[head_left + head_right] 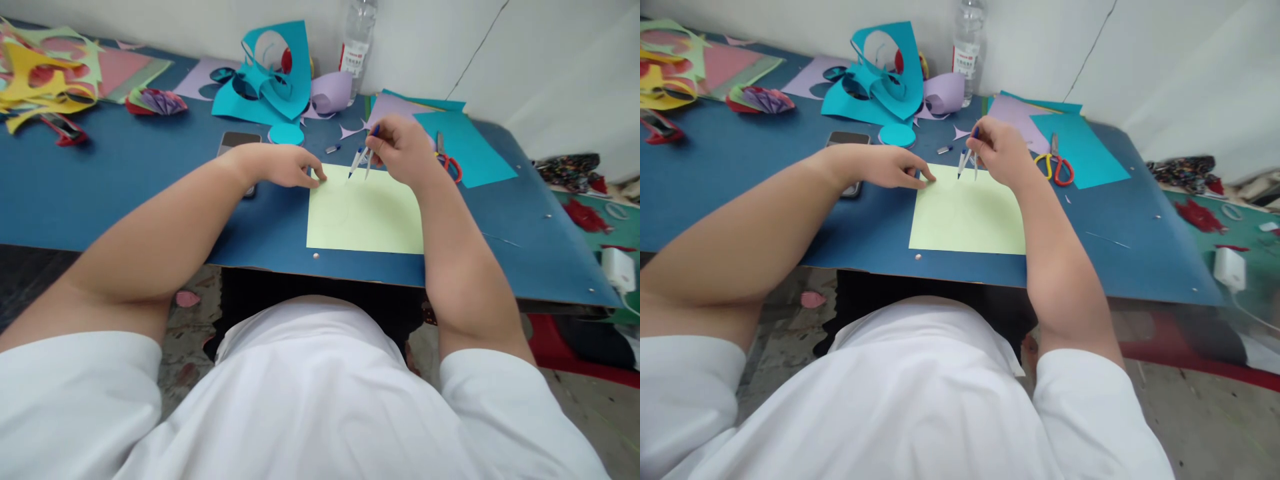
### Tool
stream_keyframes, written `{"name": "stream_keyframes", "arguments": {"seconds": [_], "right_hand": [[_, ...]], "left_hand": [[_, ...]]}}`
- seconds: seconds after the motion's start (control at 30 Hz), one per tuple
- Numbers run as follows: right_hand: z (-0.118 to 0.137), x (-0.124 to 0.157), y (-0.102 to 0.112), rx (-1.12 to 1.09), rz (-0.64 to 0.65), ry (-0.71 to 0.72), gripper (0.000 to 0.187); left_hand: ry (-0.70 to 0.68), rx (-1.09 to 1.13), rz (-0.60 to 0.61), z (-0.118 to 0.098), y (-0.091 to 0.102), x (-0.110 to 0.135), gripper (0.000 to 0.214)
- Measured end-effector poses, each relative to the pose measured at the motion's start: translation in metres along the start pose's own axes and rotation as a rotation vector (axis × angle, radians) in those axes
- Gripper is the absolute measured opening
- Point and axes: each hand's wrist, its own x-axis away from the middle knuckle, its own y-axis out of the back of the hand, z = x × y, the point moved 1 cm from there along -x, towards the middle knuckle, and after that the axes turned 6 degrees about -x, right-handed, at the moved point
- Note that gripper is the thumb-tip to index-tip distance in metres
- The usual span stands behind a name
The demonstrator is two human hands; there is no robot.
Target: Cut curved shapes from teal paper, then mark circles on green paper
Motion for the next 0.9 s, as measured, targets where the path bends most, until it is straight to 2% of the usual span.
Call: {"name": "stream_keyframes", "arguments": {"seconds": [0.27,0.67,0.77,0.9], "right_hand": [[0.004,0.003,0.0,0.043,0.007,0.009,0.051],[-0.004,-0.002,-0.001,0.028,0.008,0.038,0.04],[-0.009,-0.006,-0.002,-0.037,0.008,0.043,0.04],[-0.016,-0.01,-0.004,-0.179,0.009,0.042,0.049]], "left_hand": [[0.003,0.007,0.002,-0.002,0.001,0.002,0.075],[0.014,0.008,0.02,-0.005,0.003,0.003,0.077],[0.01,-0.012,0.014,-0.005,0.003,0.003,0.075],[0.016,-0.022,0.022,-0.007,0.003,0.004,0.075]]}}
